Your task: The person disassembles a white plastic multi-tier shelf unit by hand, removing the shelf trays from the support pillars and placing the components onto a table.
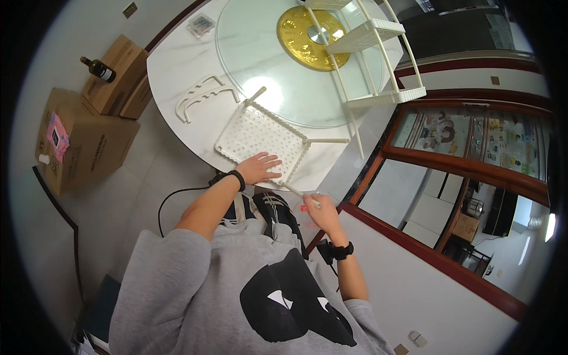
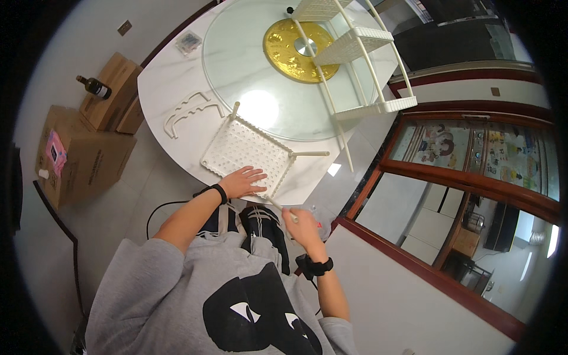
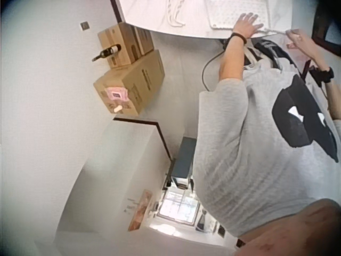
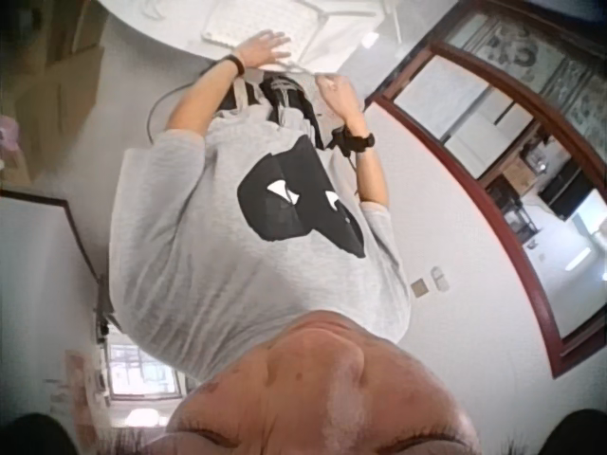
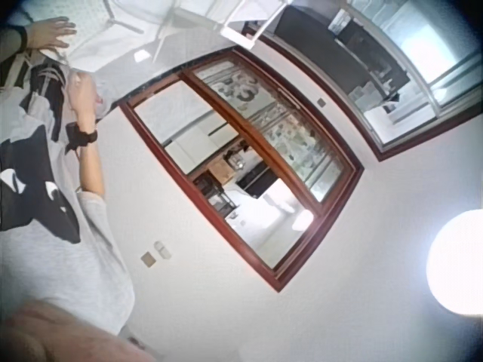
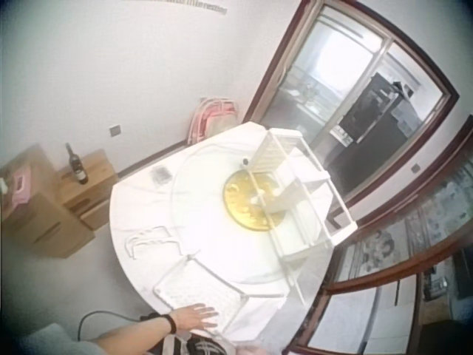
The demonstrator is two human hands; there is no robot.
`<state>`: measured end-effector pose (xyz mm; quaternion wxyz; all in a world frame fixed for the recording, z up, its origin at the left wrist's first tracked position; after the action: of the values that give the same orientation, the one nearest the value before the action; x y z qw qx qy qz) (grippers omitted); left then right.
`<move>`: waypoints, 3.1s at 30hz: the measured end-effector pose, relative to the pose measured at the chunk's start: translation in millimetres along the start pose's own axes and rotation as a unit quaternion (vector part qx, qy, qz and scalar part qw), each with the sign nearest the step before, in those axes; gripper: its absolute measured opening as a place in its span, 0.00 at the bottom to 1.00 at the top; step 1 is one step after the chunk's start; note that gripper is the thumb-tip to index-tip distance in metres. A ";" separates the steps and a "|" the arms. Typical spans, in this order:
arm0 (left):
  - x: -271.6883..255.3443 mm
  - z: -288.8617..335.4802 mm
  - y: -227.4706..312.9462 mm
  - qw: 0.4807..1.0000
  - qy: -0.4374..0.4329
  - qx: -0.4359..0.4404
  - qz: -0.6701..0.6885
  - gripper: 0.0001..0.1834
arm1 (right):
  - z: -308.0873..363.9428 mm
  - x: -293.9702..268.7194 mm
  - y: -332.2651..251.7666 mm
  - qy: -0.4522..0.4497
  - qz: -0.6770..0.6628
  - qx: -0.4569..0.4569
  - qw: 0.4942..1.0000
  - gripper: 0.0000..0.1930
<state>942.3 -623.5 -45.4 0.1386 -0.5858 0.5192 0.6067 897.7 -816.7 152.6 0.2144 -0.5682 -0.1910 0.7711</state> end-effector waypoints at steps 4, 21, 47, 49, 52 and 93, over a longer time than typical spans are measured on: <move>1.4 -4.0 0.1 1.000 0.006 0.000 -0.025 0.23 | 16.9 0.2 -0.6 -0.007 -0.100 0.008 0.995 0.17; -78.2 48.6 12.1 0.931 0.199 -0.307 -0.003 0.31 | -46.5 29.8 14.0 -0.055 -0.315 0.129 0.939 0.20; -43.5 -18.0 -20.5 0.961 0.076 -0.248 -0.101 0.21 | -125.4 -89.3 -26.7 0.157 0.159 -0.138 0.965 0.17; -60.9 -25.4 -19.4 0.953 0.083 -0.263 -0.126 0.20 | -123.3 -85.7 -17.7 0.142 0.161 -0.124 0.969 0.17; -68.8 -60.1 -12.8 0.948 0.143 -0.261 -0.115 0.21 | -124.3 -76.3 -0.7 0.112 0.130 -0.095 0.981 0.16; 30.6 -168.8 11.3 0.973 0.050 -0.210 -0.081 0.32 | -115.8 -85.6 79.1 0.035 0.066 -0.111 0.991 0.22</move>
<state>1020.7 -775.5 -28.2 0.0352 -0.6716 0.3368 0.6590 1022.1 -923.8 145.5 0.1050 -0.6268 -0.2297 0.7371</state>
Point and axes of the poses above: each hand's wrist, its own z-axis away from the middle knuckle, its own x-axis out of the palm, y = z × x, the point moved 3 cm from there along -z, towards the middle knuckle, and after that the axes turned 10 degrees about y, right-handed, at the moved point
